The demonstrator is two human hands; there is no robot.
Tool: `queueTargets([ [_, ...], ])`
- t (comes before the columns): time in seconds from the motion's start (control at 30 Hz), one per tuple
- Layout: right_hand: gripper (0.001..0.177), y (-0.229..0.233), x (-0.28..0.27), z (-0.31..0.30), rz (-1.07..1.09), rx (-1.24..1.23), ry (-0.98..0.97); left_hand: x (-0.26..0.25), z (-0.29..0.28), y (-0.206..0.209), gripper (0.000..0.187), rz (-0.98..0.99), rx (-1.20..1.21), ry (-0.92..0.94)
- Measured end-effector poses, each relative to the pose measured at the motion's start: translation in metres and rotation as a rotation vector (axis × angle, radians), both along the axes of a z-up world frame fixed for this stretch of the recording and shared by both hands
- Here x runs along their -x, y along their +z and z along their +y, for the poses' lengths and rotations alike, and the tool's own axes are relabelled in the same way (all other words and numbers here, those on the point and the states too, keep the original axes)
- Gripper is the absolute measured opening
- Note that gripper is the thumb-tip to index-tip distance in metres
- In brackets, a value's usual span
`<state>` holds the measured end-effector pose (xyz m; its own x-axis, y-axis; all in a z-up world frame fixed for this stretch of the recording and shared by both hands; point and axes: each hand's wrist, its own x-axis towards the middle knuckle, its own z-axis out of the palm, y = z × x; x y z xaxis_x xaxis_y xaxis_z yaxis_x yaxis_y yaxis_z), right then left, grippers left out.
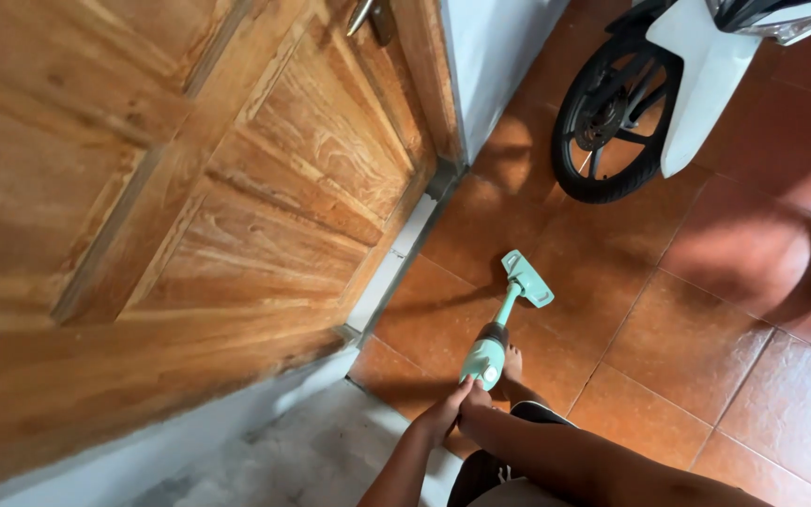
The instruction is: Vacuuming the tiled floor in a garage area around parked motorcycles.
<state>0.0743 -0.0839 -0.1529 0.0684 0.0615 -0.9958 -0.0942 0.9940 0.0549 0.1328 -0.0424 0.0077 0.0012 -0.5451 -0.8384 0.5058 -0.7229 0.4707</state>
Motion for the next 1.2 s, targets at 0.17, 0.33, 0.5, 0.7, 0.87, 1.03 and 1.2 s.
queueTargets([
  [0.17,0.054,0.036,-0.008,-0.035,0.054,0.043,-0.05,-0.01,-0.03,-0.004,0.097,-0.001,-0.05,-0.077],
  [0.33,0.051,0.023,-0.017,-0.06,-0.03,0.051,-0.11,-0.023,-0.065,-0.007,0.095,-0.056,-0.081,-0.185],
  [0.5,0.048,-0.015,-0.021,-0.087,-0.136,0.078,-0.193,-0.032,-0.1,-0.004,0.094,-0.055,-0.007,-0.201],
  [0.7,0.034,0.172,-0.024,-0.121,-0.049,0.286,-0.181,-0.041,-0.137,-0.013,0.098,0.099,0.012,-0.212],
  [0.87,0.037,0.216,0.005,-0.185,-0.108,0.211,-0.365,-0.047,-0.175,0.001,0.103,-0.106,-0.103,-0.421],
  [1.03,0.043,0.129,0.001,-0.149,-0.152,0.137,-0.564,-0.062,-0.204,-0.011,0.103,-0.083,-0.109,-0.541],
  [1.2,0.051,0.03,-0.025,-0.168,-0.213,0.128,-0.817,-0.082,-0.232,-0.021,0.107,0.026,0.061,-0.694],
])
